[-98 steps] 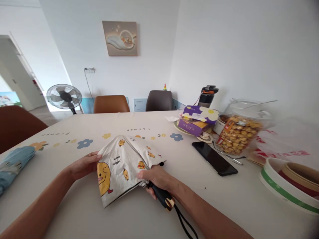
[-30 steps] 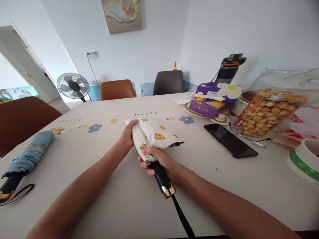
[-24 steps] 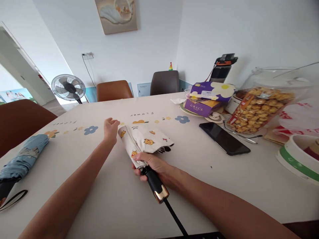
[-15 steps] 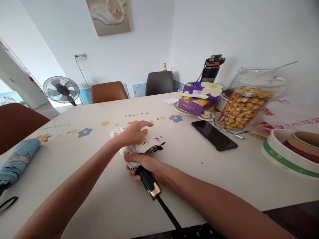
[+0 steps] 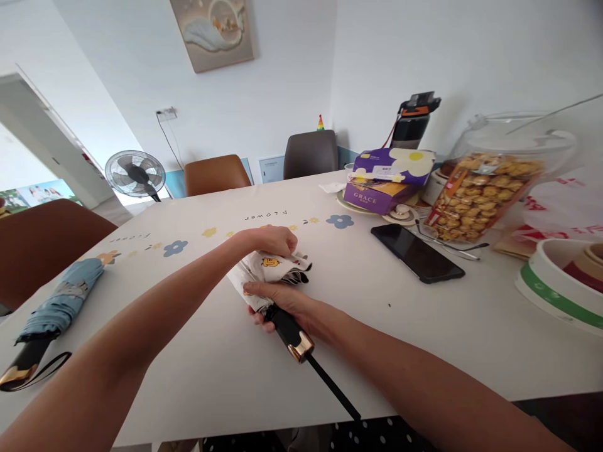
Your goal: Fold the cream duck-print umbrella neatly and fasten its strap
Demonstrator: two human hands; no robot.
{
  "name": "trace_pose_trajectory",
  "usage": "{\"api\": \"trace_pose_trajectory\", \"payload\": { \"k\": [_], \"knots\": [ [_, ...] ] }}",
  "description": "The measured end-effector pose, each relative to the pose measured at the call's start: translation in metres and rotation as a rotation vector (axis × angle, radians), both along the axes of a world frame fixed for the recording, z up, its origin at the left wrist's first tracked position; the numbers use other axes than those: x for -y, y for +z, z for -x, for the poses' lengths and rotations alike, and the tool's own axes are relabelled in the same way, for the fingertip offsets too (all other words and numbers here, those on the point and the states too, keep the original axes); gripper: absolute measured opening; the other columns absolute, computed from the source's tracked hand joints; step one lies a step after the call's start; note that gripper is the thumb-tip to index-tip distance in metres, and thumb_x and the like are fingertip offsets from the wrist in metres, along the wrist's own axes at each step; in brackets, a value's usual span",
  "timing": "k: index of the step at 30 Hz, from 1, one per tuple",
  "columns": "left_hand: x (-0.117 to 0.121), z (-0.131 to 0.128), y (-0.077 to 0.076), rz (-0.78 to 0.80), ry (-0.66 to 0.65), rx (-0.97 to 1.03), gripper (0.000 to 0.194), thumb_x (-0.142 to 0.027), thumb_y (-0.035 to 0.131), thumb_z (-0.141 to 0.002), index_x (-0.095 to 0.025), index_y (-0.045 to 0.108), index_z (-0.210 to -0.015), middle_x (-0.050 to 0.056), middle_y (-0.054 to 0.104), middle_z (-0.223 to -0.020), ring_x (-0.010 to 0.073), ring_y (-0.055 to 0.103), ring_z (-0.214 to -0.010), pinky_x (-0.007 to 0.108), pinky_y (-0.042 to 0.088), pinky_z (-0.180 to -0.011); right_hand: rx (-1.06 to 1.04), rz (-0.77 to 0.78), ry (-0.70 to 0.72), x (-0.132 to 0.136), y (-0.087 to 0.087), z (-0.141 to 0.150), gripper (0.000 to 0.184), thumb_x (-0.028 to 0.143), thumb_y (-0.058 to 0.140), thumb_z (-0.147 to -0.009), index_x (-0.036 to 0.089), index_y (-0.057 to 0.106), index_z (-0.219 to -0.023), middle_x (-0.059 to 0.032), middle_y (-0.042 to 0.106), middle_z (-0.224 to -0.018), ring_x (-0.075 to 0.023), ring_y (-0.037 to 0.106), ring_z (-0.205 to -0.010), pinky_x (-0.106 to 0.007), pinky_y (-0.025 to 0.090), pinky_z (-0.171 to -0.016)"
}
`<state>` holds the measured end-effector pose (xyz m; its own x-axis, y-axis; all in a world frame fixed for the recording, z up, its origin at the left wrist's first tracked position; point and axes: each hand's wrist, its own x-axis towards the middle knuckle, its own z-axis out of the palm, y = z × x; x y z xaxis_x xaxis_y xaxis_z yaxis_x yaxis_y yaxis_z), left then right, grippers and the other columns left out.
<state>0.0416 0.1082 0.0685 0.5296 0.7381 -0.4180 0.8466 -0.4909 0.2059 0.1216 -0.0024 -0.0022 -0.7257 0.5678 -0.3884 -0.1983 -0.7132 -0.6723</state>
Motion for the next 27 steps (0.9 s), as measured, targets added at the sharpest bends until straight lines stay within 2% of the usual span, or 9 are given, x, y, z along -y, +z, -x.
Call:
{"api": "trace_pose_trajectory", "payload": {
  "k": [3,7,10,18,20,22,27],
  "knots": [
    [0.003,0.008,0.004,-0.058,-0.002,0.137,0.033,-0.022,0.047,-0.064,-0.022,0.063,-0.092,0.003,0.063,-0.099,0.0184,0.056,-0.080,0.027,0.043,-0.064,-0.019,0.020,0.024,-0.001,0.000,-0.001,0.031,0.040,0.066,-0.071,0.017,0.049,-0.082,-0.0022,0.053,-0.065,-0.0090,0.049,-0.048,-0.016,0.034,-0.035],
    [0.007,0.016,0.007,-0.011,-0.066,0.176,0.048,-0.020,0.047,-0.064,-0.030,0.059,-0.110,0.000,0.058,-0.117,0.0185,0.054,-0.095,0.026,0.042,-0.076,-0.003,-0.007,0.016,0.000,0.000,0.000,0.032,0.039,0.067,-0.070,0.017,0.049,-0.085,-0.0027,0.054,-0.068,-0.0102,0.051,-0.050,-0.017,0.037,-0.035],
    [0.006,0.015,0.001,0.037,-0.097,0.158,0.041,-0.024,0.048,-0.067,-0.030,0.064,-0.103,-0.002,0.062,-0.111,0.0179,0.054,-0.096,0.026,0.041,-0.080,0.021,-0.054,0.007,0.001,0.000,0.001,0.031,0.038,0.066,-0.071,0.016,0.050,-0.085,-0.0036,0.055,-0.069,-0.0106,0.052,-0.051,-0.018,0.040,-0.036],
    [0.000,0.006,-0.007,0.031,-0.064,0.076,0.028,-0.028,0.053,-0.063,-0.026,0.069,-0.085,0.001,0.067,-0.090,0.0173,0.057,-0.080,0.026,0.043,-0.070,0.038,-0.129,0.019,0.004,-0.002,0.002,0.031,0.035,0.065,-0.071,0.014,0.051,-0.088,-0.0039,0.057,-0.069,-0.0129,0.055,-0.054,-0.024,0.048,-0.038],
    [0.003,0.008,-0.004,-0.032,-0.037,0.137,0.025,-0.027,0.051,-0.066,-0.025,0.067,-0.085,0.001,0.065,-0.095,0.0169,0.057,-0.080,0.027,0.044,-0.068,0.039,-0.154,0.009,0.005,-0.003,0.002,0.032,0.036,0.066,-0.070,0.014,0.051,-0.088,-0.0043,0.057,-0.070,-0.0137,0.056,-0.054,-0.025,0.049,-0.038],
    [0.010,0.012,0.005,-0.154,0.021,0.278,0.024,-0.027,0.047,-0.071,-0.023,0.063,-0.088,0.002,0.063,-0.099,0.0159,0.057,-0.079,0.027,0.044,-0.067,0.055,-0.182,-0.012,0.006,-0.004,0.002,0.033,0.036,0.067,-0.069,0.014,0.051,-0.088,-0.0048,0.058,-0.071,-0.0140,0.056,-0.053,-0.026,0.049,-0.038],
    [0.039,0.042,0.041,-0.581,0.155,0.686,0.018,-0.026,0.042,-0.079,-0.019,0.056,-0.088,0.002,0.061,-0.090,0.0144,0.055,-0.081,0.026,0.043,-0.070,0.139,-0.220,-0.143,0.003,-0.001,-0.002,0.033,0.034,0.070,-0.066,0.012,0.054,-0.084,-0.0046,0.056,-0.070,-0.0132,0.055,-0.051,-0.027,0.050,-0.039]
  ]
}}
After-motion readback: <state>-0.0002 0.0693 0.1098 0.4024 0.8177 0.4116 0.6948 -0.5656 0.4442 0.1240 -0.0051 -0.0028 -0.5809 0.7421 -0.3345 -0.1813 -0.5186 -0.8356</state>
